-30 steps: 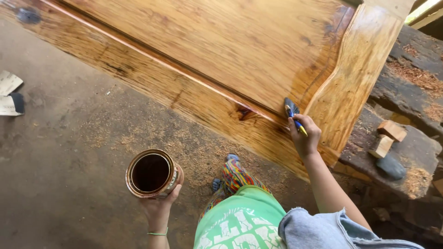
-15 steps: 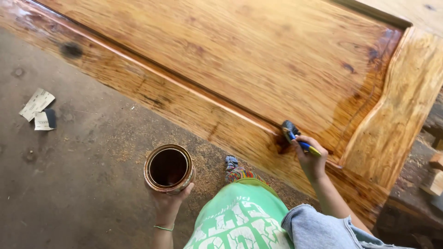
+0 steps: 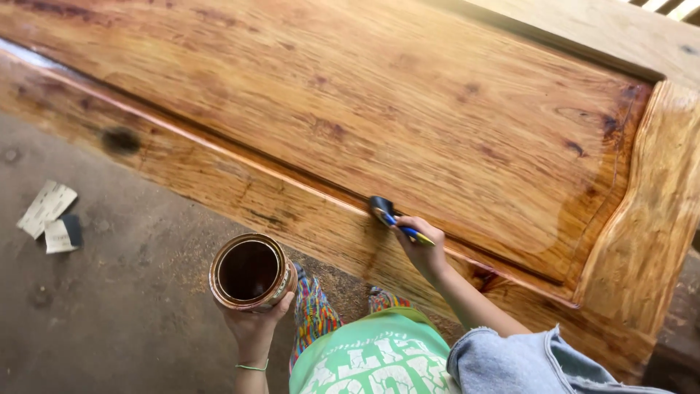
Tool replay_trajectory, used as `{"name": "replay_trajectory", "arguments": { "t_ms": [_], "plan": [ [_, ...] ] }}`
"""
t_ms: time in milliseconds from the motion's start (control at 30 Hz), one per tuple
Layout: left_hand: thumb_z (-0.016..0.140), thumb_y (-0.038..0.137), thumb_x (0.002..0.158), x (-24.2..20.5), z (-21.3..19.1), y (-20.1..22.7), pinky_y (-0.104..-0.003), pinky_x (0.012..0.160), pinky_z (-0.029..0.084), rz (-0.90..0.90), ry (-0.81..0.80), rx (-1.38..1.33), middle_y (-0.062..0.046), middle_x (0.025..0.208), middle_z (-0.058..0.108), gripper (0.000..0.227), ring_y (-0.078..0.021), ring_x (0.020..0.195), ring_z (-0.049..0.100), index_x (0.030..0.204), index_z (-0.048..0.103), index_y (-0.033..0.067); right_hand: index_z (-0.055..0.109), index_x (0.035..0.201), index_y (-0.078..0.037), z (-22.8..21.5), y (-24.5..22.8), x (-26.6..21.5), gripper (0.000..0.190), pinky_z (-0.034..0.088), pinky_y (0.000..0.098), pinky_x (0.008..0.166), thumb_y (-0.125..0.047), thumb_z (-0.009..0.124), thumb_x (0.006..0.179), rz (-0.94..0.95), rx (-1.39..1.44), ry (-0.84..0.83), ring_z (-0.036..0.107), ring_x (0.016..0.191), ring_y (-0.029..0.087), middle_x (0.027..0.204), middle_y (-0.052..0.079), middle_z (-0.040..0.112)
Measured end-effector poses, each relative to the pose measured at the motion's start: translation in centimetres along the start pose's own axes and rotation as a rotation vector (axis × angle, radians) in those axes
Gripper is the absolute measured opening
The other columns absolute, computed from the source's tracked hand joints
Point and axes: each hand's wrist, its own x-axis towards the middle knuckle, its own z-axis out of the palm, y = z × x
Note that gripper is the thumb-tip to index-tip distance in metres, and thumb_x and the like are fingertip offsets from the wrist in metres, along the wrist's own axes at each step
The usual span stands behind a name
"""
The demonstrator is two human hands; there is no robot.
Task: Apply wood stain to a wooden door using a paintbrush.
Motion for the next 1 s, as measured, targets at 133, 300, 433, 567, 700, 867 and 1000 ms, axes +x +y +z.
{"name": "replay_trajectory", "arguments": {
  "t_ms": [133,300,433,567,700,867,1000],
  "plan": [
    [0.092,0.021,0.058,5.6,-0.8,-3.7,-0.037,0.098,0.052,0.096,-0.075,0.054,-0.020,0.139,0.053,0.109,-0.0297,0.116,0.062,0.147,0.032,-0.0003,0.068,0.099,-0.004,6.9,1.4,3.1,0.017,0.058,0.0239,0.063,-0.001,0.074,0.083,0.167,0.172,0.046,0.067,0.071,0.016,0.094,0.010,0.073],
    [0.088,0.035,0.066,16.8,-0.4,-5.0,-0.037,0.110,0.049,0.282,-0.314,0.022,-0.019,0.140,0.047,0.113,-0.0305,0.124,0.056,0.152,0.022,0.0006,0.066,0.101,0.001,9.5,-1.9,10.2,0.020,0.063,0.0289,0.073,-0.011,0.073,0.087,0.501,0.423,0.249,0.070,0.077,0.021,0.092,0.015,0.072],
    [0.094,0.009,0.034,25.3,2.4,-4.9,-0.060,0.095,0.049,0.325,-0.337,-0.182,-0.033,0.112,0.062,0.106,-0.0521,0.110,0.064,0.130,0.053,-0.0076,0.064,0.100,-0.005,9.2,-6.4,16.0,0.021,0.065,0.0366,0.065,-0.019,0.077,0.091,0.423,0.655,0.566,0.072,0.070,0.021,0.084,0.007,0.065],
    [0.098,0.014,0.035,30.1,7.7,-8.1,-0.059,0.098,0.051,0.412,-0.332,-0.191,-0.031,0.123,0.061,0.120,-0.0527,0.113,0.062,0.143,0.047,0.0004,0.063,0.103,0.001,9.8,-11.7,19.6,0.020,0.066,0.0421,0.065,-0.013,0.073,0.093,0.273,0.602,0.495,0.075,0.077,0.028,0.090,0.015,0.070],
    [0.099,0.018,0.035,33.2,12.0,-10.6,-0.059,0.110,0.041,0.478,-0.458,-0.193,-0.029,0.136,0.052,0.126,-0.0513,0.126,0.051,0.147,0.044,0.0011,0.071,0.095,-0.002,14.2,-13.2,23.3,0.014,0.063,0.0302,0.061,-0.009,0.080,0.086,0.099,0.385,0.353,0.073,0.069,0.019,0.075,0.011,0.069],
    [0.099,0.029,0.036,35.4,17.4,-11.1,-0.055,0.113,0.038,0.528,-0.464,-0.208,-0.023,0.139,0.051,0.129,-0.0460,0.128,0.050,0.150,0.043,0.0053,0.072,0.092,-0.018,17.8,-10.5,27.0,0.020,0.056,0.0363,0.056,-0.029,0.083,0.079,-0.202,-0.300,0.270,0.070,0.071,0.027,0.088,0.001,0.073],
    [0.101,0.034,0.037,37.6,22.2,-11.7,-0.055,0.111,0.040,0.524,-0.438,-0.265,-0.022,0.137,0.053,0.129,-0.0445,0.127,0.053,0.150,0.044,0.0081,0.070,0.095,-0.021,18.6,-6.1,30.5,0.020,0.058,0.0358,0.060,-0.029,0.081,0.080,-0.245,-0.536,0.275,0.069,0.072,0.026,0.081,0.001,0.069]
  ]
}}
